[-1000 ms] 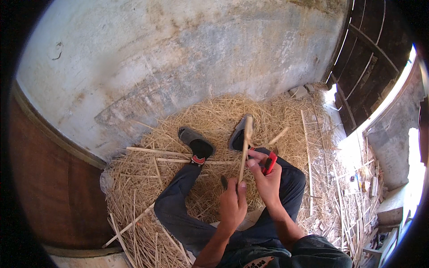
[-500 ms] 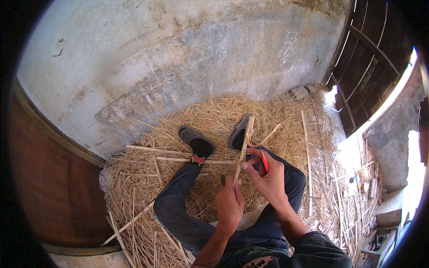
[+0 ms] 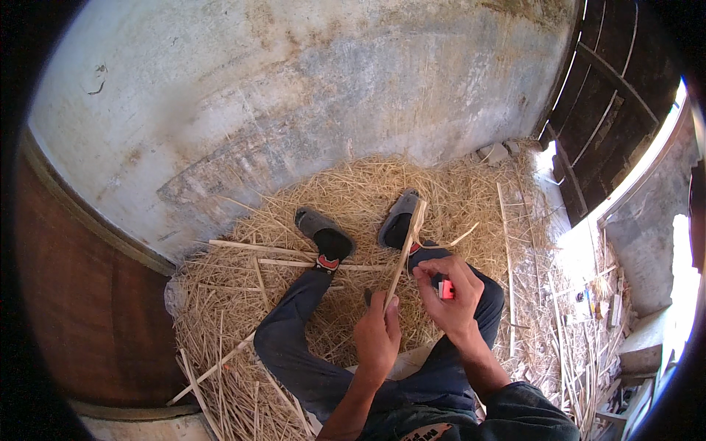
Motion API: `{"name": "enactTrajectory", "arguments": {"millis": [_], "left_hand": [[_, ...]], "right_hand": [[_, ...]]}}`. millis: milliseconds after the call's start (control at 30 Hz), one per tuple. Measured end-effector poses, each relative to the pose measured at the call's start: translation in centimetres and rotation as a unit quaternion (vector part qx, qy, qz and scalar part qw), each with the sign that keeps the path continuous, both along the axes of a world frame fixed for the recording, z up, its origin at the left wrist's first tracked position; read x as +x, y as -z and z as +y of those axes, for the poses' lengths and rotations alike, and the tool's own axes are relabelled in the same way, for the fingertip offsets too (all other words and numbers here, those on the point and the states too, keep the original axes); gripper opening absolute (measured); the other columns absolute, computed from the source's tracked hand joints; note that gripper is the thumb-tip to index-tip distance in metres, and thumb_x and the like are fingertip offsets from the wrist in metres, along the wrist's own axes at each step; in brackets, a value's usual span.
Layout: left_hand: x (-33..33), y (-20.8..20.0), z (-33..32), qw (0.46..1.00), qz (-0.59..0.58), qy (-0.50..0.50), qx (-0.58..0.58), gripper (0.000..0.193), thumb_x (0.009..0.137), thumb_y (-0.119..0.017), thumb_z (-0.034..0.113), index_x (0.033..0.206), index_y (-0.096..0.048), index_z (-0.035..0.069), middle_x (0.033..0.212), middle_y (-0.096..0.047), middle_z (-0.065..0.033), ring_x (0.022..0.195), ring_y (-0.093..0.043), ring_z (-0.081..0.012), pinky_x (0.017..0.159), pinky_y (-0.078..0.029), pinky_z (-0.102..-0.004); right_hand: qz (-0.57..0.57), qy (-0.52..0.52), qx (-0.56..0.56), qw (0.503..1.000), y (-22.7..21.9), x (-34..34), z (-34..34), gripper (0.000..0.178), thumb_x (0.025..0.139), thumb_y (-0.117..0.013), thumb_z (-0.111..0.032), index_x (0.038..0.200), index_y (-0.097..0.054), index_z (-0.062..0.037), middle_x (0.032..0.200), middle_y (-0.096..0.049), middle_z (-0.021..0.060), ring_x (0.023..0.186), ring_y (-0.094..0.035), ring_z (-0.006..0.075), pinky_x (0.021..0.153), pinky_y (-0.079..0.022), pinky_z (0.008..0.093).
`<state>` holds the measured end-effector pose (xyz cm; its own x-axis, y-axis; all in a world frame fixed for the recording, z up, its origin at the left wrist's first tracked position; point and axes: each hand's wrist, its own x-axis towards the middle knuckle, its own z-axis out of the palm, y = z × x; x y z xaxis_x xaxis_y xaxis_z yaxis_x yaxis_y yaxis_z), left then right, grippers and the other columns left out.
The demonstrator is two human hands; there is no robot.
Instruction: The person sits on a straw-covered floor and uses a red utility knife to shave and smooth a long, thin bamboo stick. They rotate the stick and scrape along its length to remove the outer layer, then switch to a larger knife to continue refining the surface.
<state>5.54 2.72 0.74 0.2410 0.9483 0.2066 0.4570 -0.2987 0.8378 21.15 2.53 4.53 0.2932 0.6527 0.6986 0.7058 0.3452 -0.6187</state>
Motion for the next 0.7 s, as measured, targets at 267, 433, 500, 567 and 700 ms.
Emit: {"name": "enactTrajectory", "arguments": {"millis": [267,433,500,567,700], "left_hand": [[-0.3,0.3,0.3,1.000,-0.007,-0.012,0.001,0.017,0.106,-0.058,0.020,0.115,-0.063,0.007,0.080,-0.068,-0.0192,0.072,-0.070,-0.0388,0.060,-0.051,-0.0467],[-0.2,0.7,0.1,0.999,-0.004,-0.008,0.034,0.018,0.104,-0.061,0.018,0.117,-0.064,0.005,0.083,-0.069,-0.0206,0.074,-0.071,-0.0395,0.062,-0.051,-0.0472],[-0.2,0.7,0.0,1.000,-0.002,-0.013,0.013,0.019,0.104,-0.062,0.018,0.117,-0.064,0.005,0.083,-0.069,-0.0208,0.075,-0.070,-0.0401,0.062,-0.051,-0.0473],[-0.2,0.8,0.1,1.000,0.010,-0.012,0.011,0.019,0.104,-0.061,0.017,0.117,-0.065,0.004,0.084,-0.069,-0.0196,0.074,-0.071,-0.0370,0.062,-0.052,-0.0446],[-0.4,0.8,0.0,1.000,0.017,-0.008,0.025,0.018,0.104,-0.062,0.017,0.117,-0.066,0.004,0.082,-0.069,-0.0194,0.072,-0.070,-0.0369,0.061,-0.051,-0.0440]], "right_hand": [[0.027,-0.033,-0.142,0.989,-1.3,0.2,-0.3,0.030,0.085,-0.082,-0.014,0.111,-0.072,-0.0033,0.099,-0.073,0.0146,0.086,-0.074,0.0300,0.074,-0.058,0.0361],[0.100,-0.022,-0.173,0.980,0.0,-0.3,-0.1,0.032,0.086,-0.082,-0.019,0.111,-0.072,-0.0018,0.102,-0.073,0.0178,0.089,-0.075,0.0341,0.076,-0.058,0.0375],[0.073,-0.037,-0.161,0.983,0.6,-0.2,0.2,0.030,0.087,-0.080,-0.014,0.111,-0.070,0.0001,0.095,-0.073,0.0182,0.084,-0.074,0.0333,0.074,-0.056,0.0363],[0.035,-0.046,-0.163,0.985,0.8,0.1,0.3,0.028,0.087,-0.077,-0.010,0.111,-0.069,0.0010,0.091,-0.072,0.0193,0.082,-0.072,0.0352,0.073,-0.055,0.0369],[-0.053,-0.048,-0.199,0.977,0.4,0.8,0.2,0.027,0.084,-0.072,-0.006,0.109,-0.067,0.0000,0.093,-0.069,0.0208,0.081,-0.069,0.0416,0.069,-0.054,0.0428]]}}
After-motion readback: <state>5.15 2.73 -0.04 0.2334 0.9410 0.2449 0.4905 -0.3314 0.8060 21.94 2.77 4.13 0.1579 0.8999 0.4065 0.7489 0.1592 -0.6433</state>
